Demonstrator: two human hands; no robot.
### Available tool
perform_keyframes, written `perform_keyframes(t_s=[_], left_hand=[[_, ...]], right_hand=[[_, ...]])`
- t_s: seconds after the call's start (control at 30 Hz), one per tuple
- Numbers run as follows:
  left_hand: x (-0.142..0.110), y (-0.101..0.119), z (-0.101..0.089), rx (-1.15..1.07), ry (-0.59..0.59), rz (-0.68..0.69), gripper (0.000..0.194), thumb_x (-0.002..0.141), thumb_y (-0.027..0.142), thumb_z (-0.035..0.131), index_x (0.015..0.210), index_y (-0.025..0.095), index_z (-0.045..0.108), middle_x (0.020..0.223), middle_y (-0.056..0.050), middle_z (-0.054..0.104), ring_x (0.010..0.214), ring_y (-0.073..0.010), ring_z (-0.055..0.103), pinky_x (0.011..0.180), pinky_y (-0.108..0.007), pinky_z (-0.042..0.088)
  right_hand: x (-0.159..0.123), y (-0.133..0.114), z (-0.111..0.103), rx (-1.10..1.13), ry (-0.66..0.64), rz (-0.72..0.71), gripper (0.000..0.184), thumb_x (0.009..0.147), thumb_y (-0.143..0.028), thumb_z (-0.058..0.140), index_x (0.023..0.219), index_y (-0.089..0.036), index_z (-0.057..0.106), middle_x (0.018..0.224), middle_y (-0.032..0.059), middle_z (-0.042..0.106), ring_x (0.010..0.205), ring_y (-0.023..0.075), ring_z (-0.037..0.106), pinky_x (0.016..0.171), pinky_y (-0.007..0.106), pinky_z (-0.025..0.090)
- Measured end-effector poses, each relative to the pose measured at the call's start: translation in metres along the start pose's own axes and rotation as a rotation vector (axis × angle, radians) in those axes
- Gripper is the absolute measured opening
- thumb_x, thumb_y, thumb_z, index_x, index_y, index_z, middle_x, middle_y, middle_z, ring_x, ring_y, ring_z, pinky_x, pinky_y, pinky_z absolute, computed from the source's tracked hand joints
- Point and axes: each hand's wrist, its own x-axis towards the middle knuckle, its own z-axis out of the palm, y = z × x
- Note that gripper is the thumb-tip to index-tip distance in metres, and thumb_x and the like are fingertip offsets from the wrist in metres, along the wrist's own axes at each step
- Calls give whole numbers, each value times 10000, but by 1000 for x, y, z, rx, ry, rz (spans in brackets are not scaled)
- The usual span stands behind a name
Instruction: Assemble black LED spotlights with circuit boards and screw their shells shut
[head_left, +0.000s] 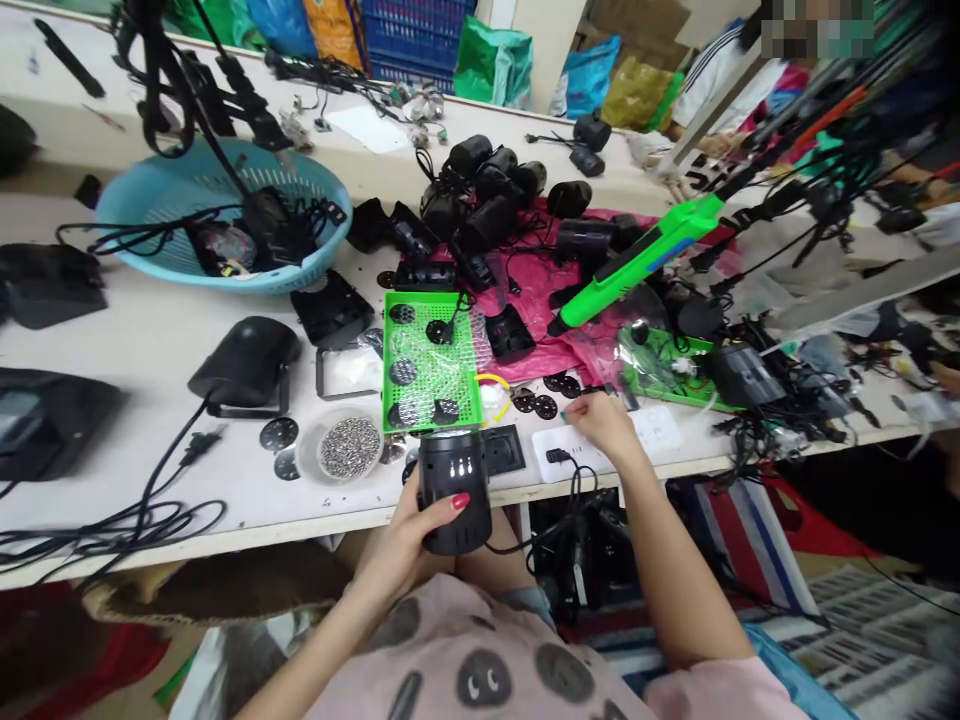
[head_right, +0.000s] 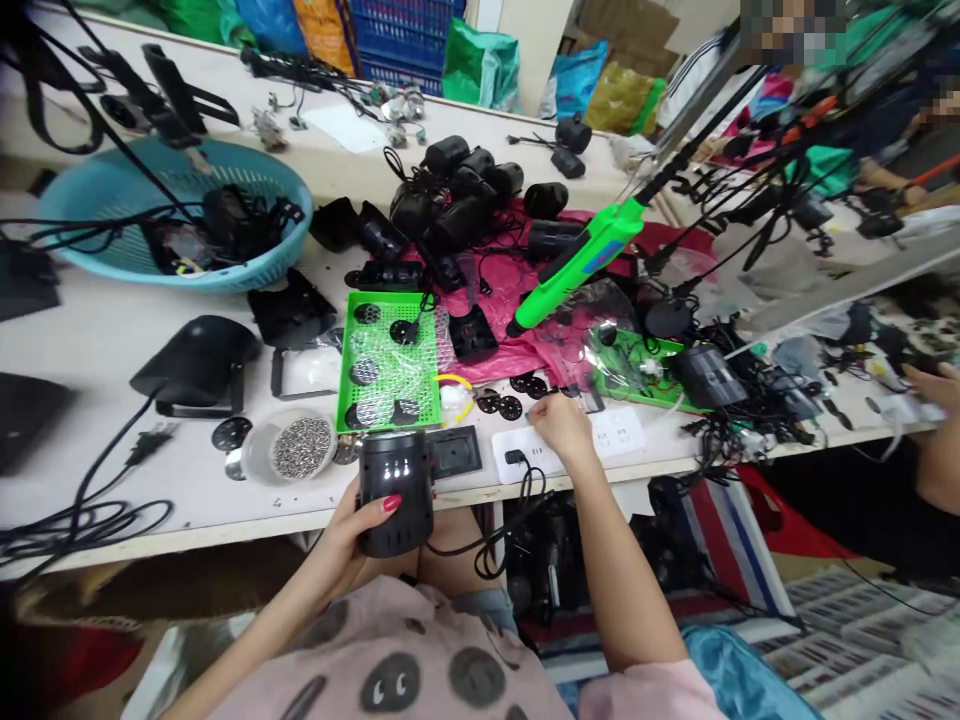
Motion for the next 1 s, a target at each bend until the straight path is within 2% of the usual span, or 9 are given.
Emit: perform_keyframes(t_s=[0.17, 0.33, 0.5, 0.57, 0.63, 0.7, 0.77, 0.87, 1.0], left_hand=[[2, -1, -4, -34, -37, -23, 770, 648, 289, 863, 1358, 233, 571, 1195, -104, 730, 1123, -320, 655, 900, -396, 559], [4, -5, -6, 1, -43, 7, 564, 674, 273, 856, 1201, 213, 664, 1244, -118, 709, 1190, -327, 624, 971, -397, 513], [-4, -15, -11, -29, -12, 18, 620, 651, 304, 875, 1229, 236, 661, 1090, -80, 745, 1062, -297, 666, 962, -410, 504], [-7, -22, -14, -37, -12, 24, 641, 638, 339, 886, 1228, 233, 658, 1059, -72, 742, 1009, -285, 671, 937, -409, 511], [-8, -30, -15, -28, -15, 43, 650, 640, 374, 886, 1229, 229, 652, 1077, -73, 733, 1004, -282, 663, 931, -411, 510], [-8, -37, -16, 0, -6, 79, 658, 653, 404, 877, 1240, 222, 643, 1132, -84, 722, 1058, -296, 645, 964, -424, 495], [-7, -41, -16, 24, -4, 103, 671, 666, 404, 869, 1264, 220, 627, 1234, -102, 694, 1164, -320, 606, 1023, -444, 463], [-7, -42, -16, 30, -41, 109, 701, 675, 355, 868, 1313, 242, 597, 1345, -100, 647, 1280, -334, 546, 1097, -463, 407], [-6, -40, -20, 9, -80, 139, 698, 680, 334, 864, 1314, 227, 592, 1327, -99, 657, 1298, -330, 538, 1144, -479, 356]], right_hand=[[4, 0, 1, 6, -43, -23, 149, 744, -265, 657, 824, -240, 780, 883, 54, 784, 931, 253, 718, 755, 302, 473], [4, 7, 3, 24, -27, -86, 165, 786, -249, 622, 839, -223, 776, 868, 52, 790, 894, 236, 731, 737, 287, 485], [-18, -7, -18, 34, 42, -197, 265, 865, -244, 545, 981, -191, 777, 1013, 123, 783, 947, 295, 724, 831, 378, 515], [-35, -36, -30, 100, 44, -314, 270, 869, -269, 564, 1057, -228, 753, 1041, 80, 780, 898, 261, 727, 834, 372, 529], [-56, -81, -37, 284, -6, -642, 238, 886, -298, 576, 1047, -247, 743, 1042, 50, 773, 898, 229, 724, 803, 339, 550], [-74, -135, -33, 331, -95, -952, 227, 912, -241, 542, 1018, -246, 743, 1030, 34, 764, 943, 206, 710, 836, 325, 543], [-83, -188, -15, 274, -216, -1145, 276, 905, -124, 508, 990, -239, 745, 1015, 24, 754, 937, 185, 697, 851, 314, 526], [-80, -244, 28, 193, -425, -1188, 313, 771, 39, 531, 800, -195, 737, 858, 37, 745, 836, 178, 686, 798, 292, 511], [-69, -270, 77, 190, -528, -1165, 318, 621, 124, 574, 639, -177, 676, 758, 25, 716, 788, 171, 668, 775, 279, 506]])
